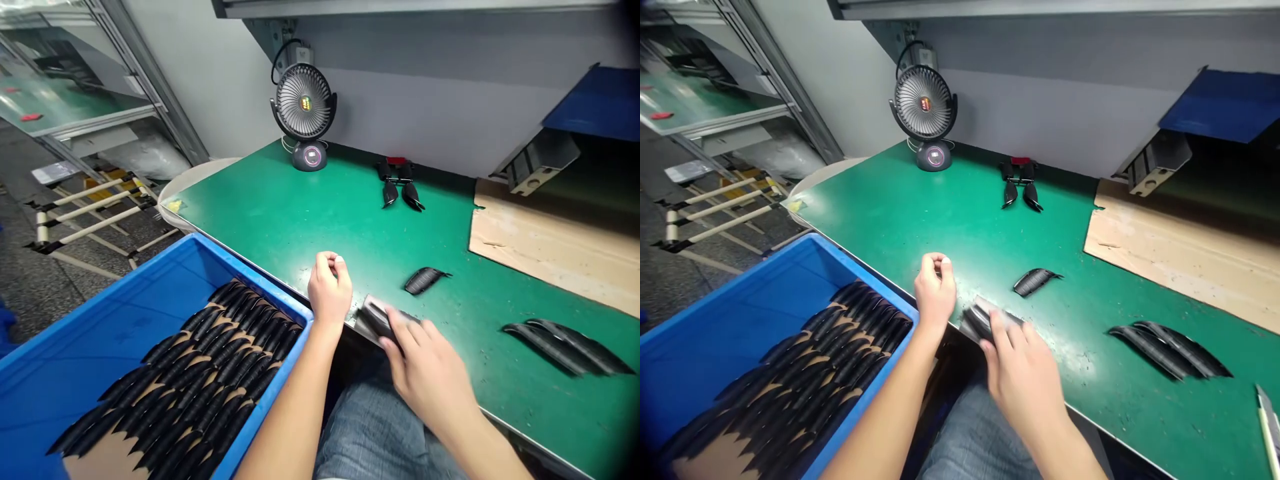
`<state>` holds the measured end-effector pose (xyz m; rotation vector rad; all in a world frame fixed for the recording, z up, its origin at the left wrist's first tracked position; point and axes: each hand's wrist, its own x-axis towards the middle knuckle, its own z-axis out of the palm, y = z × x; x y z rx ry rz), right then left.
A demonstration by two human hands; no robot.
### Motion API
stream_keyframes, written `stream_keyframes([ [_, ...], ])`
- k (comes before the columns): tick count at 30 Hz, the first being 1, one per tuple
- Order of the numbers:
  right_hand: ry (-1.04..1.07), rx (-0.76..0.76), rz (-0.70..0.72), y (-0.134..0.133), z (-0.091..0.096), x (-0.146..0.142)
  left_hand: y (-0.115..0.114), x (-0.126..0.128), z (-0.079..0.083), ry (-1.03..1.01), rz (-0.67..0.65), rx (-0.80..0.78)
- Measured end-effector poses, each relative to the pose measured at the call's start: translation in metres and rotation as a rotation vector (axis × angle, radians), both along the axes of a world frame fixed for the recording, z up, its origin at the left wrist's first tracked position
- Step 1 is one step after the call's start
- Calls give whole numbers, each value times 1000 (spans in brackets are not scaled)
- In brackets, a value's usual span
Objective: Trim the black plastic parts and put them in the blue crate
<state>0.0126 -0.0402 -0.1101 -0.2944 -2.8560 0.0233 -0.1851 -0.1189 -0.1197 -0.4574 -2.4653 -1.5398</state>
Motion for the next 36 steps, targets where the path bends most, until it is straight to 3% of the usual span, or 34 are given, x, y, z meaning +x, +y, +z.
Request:
stream_keyframes([
  [6, -47, 53, -20, 12, 5, 7, 2, 1, 1, 5, -15, -22],
  [10, -60, -1, -99, 13, 3, 7, 2, 2, 2, 11, -8, -32],
  [23, -227, -113, -558, -17, 8, 15, 5, 3, 2, 17, -22, -75],
  [30, -180, -58, -584, -24, 12, 23, 5, 4, 1, 13, -26, -86],
  [36, -105, -86, -484, -23, 4, 34, 7, 7, 2, 10, -26, -89],
])
